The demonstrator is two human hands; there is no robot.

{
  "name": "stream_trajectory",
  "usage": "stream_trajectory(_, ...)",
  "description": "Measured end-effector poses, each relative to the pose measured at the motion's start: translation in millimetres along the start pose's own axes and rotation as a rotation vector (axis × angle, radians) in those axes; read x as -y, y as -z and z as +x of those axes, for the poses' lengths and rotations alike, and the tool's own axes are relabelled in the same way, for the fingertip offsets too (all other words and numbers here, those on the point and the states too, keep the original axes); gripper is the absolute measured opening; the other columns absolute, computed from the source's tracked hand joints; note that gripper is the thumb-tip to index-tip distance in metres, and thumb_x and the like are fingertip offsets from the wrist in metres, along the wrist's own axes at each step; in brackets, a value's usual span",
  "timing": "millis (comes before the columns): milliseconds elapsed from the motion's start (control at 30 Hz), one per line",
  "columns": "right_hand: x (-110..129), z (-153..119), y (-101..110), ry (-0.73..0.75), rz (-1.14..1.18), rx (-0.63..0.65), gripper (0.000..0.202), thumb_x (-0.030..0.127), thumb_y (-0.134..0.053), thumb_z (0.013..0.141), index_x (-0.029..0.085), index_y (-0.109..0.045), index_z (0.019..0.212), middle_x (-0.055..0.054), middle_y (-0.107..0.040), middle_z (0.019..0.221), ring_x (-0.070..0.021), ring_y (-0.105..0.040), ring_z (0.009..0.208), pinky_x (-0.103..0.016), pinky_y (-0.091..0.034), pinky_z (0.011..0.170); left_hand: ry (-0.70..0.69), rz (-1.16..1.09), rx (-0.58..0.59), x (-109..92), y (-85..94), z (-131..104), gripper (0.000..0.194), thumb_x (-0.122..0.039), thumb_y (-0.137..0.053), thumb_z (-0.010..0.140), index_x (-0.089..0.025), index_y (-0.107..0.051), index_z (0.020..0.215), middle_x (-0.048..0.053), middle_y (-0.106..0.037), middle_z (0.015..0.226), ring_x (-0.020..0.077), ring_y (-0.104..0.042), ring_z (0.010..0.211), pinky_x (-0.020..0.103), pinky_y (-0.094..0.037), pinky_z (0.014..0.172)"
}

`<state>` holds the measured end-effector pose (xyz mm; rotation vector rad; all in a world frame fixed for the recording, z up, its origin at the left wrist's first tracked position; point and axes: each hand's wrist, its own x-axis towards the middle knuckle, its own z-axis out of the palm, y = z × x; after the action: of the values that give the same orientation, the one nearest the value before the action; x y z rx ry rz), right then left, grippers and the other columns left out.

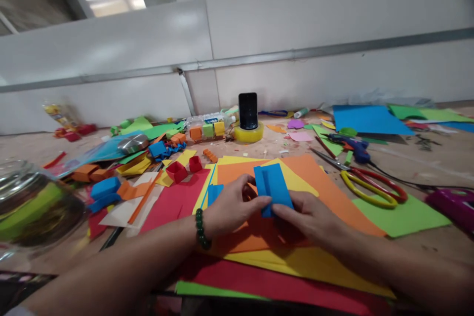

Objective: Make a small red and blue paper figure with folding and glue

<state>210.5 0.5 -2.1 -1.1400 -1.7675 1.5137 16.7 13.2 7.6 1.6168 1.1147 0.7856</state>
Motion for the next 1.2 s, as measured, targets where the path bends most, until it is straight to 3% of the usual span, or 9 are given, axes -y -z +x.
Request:
stream_trajectory(167, 0, -6, 1, 0.048, -0.206, 0.077, 0.035, 0.049, -0.053, 0.089, 0.016, -0.06, 0.077, -0.001, -0.059, 0.067, -0.0132, -0.053, 0.061, -0.025, -0.04, 0.054, -0.016, -0.163, 0.013, 11, -3.0, -1, 0.032, -0.037, -0.067, 0.077, -0.013, -0.057, 0.095, 0.0, -0.057, 0.076, 0.0122, -0.052, 0.068, 0.025, -0.043, 0.064)
stream_trajectory(300, 2, 4, 11, 0.079, -0.019, -0.002, 0.035, 0.047, -0.061, 0.086, 0.019, -0.053, 0.106, -0.003, -0.065, 0.083, -0.0183, -0.061, 0.075, -0.029, -0.049, 0.066, -0.015, -0.25, 0.085, 10, -0.7, -3, 0.034, -0.037, -0.069, 0.075, -0.013, -0.059, 0.096, 0.002, -0.059, 0.08, 0.0161, -0.056, 0.076, 0.028, -0.045, 0.071)
stream_trajectory(467, 3, 8, 18, 0.056, 0.008, -0.039, 0.054, 0.046, -0.064, 0.083, 0.017, -0.044, 0.124, 0.001, -0.061, 0.068, -0.0156, -0.059, 0.061, -0.028, -0.048, 0.056, 0.052, -0.256, 0.177, 1, 3.9, -6, 0.027, -0.037, -0.064, 0.077, -0.014, -0.058, 0.089, 0.002, -0.058, 0.079, 0.0145, -0.053, 0.072, 0.026, -0.043, 0.066)
stream_trajectory(600, 10, 4, 19, 0.094, -0.022, -0.081, 0.045, 0.054, -0.058, 0.084, 0.018, -0.058, 0.111, 0.0, -0.062, 0.072, -0.0145, -0.059, 0.065, -0.028, -0.049, 0.062, 0.025, 0.091, 0.164, -3, 5.0, -12, 0.027, -0.036, -0.049, 0.089, -0.016, -0.053, 0.072, -0.002, -0.047, 0.066, 0.0108, -0.042, 0.06, 0.023, -0.033, 0.056)
stream_trajectory(733, 12, 7, 19, 0.004, -0.028, -0.025, 0.04, 0.054, -0.068, 0.075, 0.016, -0.066, 0.088, 0.0, -0.06, 0.063, -0.0127, -0.055, 0.059, -0.025, -0.044, 0.055, -0.08, 0.314, 0.168, -4, 1.2, -17, 0.025, -0.031, -0.048, 0.09, -0.016, -0.06, 0.074, 0.0, -0.056, 0.068, 0.013, -0.048, 0.065, 0.024, -0.036, 0.061)
stream_trajectory(867, 13, 8, 23, -0.04, 0.021, 0.003, 0.034, 0.049, -0.072, 0.072, 0.016, -0.065, 0.079, -0.001, -0.062, 0.066, -0.0118, -0.055, 0.059, -0.025, -0.044, 0.055, -0.014, 0.105, 0.142, -4, 6.9, -15, 0.023, -0.029, -0.059, 0.081, -0.014, -0.069, 0.096, 0.004, -0.068, 0.087, 0.0157, -0.057, 0.078, 0.024, -0.044, 0.071)
stream_trajectory(1033, 19, 4, 26, -0.025, 0.116, -0.086, 0.026, 0.04, -0.072, 0.072, 0.02, -0.058, 0.08, 0.006, -0.053, 0.059, -0.0087, -0.05, 0.052, -0.022, -0.042, 0.051, 0.14, -0.247, 0.128, 2, 16.1, -9, 0.034, -0.033, -0.066, 0.076, -0.013, -0.074, 0.103, 0.002, -0.068, 0.078, 0.0112, -0.053, 0.065, 0.022, -0.044, 0.063)
stream_trajectory(1200, 20, 3, 23, -0.079, 0.2, -0.113, 0.026, 0.04, -0.071, 0.067, 0.019, -0.062, 0.079, 0.002, -0.054, 0.062, -0.0102, -0.05, 0.055, -0.023, -0.043, 0.051, 0.115, -0.228, 0.072, 4, 9.0, -11, 0.034, -0.024, -0.063, 0.075, -0.016, -0.076, 0.105, 0.005, -0.073, 0.091, 0.0121, -0.055, 0.07, 0.022, -0.043, 0.063)
